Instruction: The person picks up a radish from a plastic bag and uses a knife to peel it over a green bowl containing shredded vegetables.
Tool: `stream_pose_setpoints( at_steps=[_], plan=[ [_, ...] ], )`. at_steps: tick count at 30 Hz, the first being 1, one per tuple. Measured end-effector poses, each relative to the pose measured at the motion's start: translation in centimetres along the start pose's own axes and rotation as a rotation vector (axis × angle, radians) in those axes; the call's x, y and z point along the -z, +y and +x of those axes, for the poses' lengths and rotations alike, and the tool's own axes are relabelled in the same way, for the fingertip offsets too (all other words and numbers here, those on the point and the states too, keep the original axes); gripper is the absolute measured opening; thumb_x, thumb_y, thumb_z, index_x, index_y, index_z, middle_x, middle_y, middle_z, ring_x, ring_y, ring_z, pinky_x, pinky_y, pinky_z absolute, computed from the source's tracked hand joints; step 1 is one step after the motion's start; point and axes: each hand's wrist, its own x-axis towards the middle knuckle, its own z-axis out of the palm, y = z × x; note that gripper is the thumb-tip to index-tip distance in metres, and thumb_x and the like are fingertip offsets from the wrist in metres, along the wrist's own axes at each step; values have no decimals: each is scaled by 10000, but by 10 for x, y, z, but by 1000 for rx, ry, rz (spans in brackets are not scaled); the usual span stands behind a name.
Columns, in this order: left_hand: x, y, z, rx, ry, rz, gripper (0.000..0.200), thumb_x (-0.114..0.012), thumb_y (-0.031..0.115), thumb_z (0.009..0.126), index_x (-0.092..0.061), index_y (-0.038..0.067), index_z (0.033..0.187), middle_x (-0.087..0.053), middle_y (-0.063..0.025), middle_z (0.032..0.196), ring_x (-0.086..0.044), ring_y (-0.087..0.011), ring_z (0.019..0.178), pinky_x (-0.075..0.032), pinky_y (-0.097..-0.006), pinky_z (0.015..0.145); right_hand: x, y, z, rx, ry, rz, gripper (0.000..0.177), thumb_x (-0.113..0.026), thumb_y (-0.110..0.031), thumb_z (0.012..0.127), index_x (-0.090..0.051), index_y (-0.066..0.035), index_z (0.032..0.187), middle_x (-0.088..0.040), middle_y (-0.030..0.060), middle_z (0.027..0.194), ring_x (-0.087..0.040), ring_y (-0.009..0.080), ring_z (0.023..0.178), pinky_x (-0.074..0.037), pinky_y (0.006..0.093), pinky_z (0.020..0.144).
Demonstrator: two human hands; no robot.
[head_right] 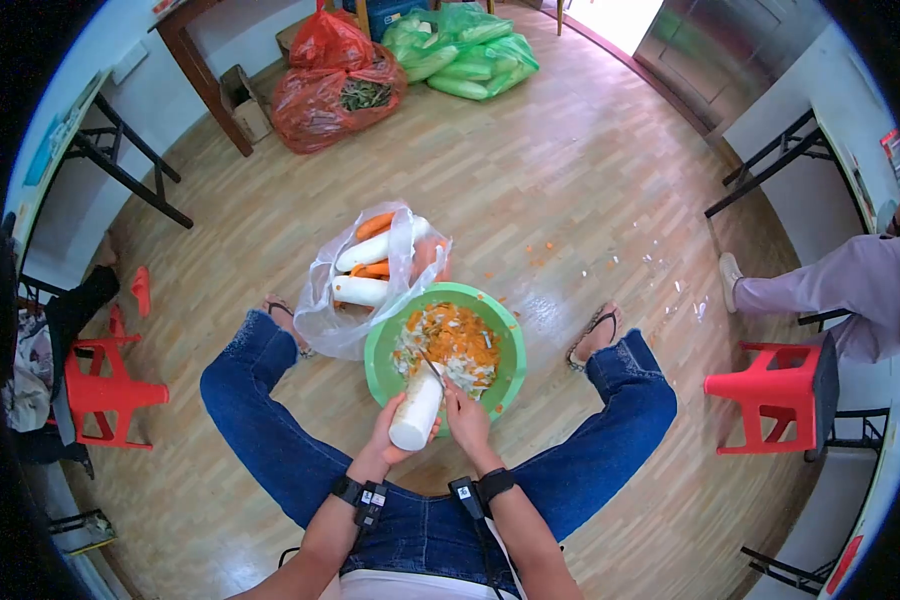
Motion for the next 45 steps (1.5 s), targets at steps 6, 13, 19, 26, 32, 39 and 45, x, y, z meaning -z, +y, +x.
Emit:
stream_pose_setpoints(
  at_steps=[6,13,19,26,32,39,45],
  plan=[
    [5,-3,1,64,-41,-7,543,-361,452,849,-402,34,1193,-557,-231,937,-593,-317,752,-510,-382,630,3,15,12,-97,35,8,318,-391,-324,875,-550,-190,1116,-607,157,809,-594,289,727,-456,346,624],
    [9,-2,5,-3,-10,-30,541,-375,446,850,-389,38,1204,-554,-238,951,-593,-323,766,-511,-389,637,14,-12,-6,-33,-37,40,308,-400,-298,878,-548,-173,1118,-608,162,864,-600,285,762,-458,325,645],
    [8,-4,4,59,-17,49,541,-374,452,852,-392,37,1199,-555,-234,951,-596,-317,763,-514,-381,630,6,4,7,-82,-9,8,323,-395,-321,873,-532,-195,1136,-598,179,781,-594,292,693,-455,354,619],
    [6,-5,2,54,14,82,538,-362,441,859,-377,27,1203,-551,-245,936,-587,-315,767,-507,-380,648,11,3,14,-157,-47,-173,327,-387,-311,874,-545,-154,1114,-591,212,780,-591,321,732,-451,375,640],
    [3,-3,3,73,-57,82,552,-370,445,854,-364,28,1215,-551,-245,934,-587,-312,756,-504,-378,636,10,14,13,-213,36,47,354,-384,-264,882,-533,-11,1081,-588,217,915,-571,325,870,-434,352,752],
    [10,-3,11,2,-24,72,541,-366,428,855,-375,15,1204,-548,-251,969,-599,-328,773,-514,-387,643,8,3,7,-223,61,133,355,-386,-246,886,-505,-8,1121,-550,203,1056,-531,288,989,-402,325,829],
    [6,-5,12,1,-42,117,529,-390,342,845,-320,-6,1237,-507,-262,1053,-556,-382,899,-479,-436,769,-2,1,6,-167,61,282,342,-395,-218,888,-492,-7,1139,-584,180,995,-564,235,902,-420,304,784]
  ],
)
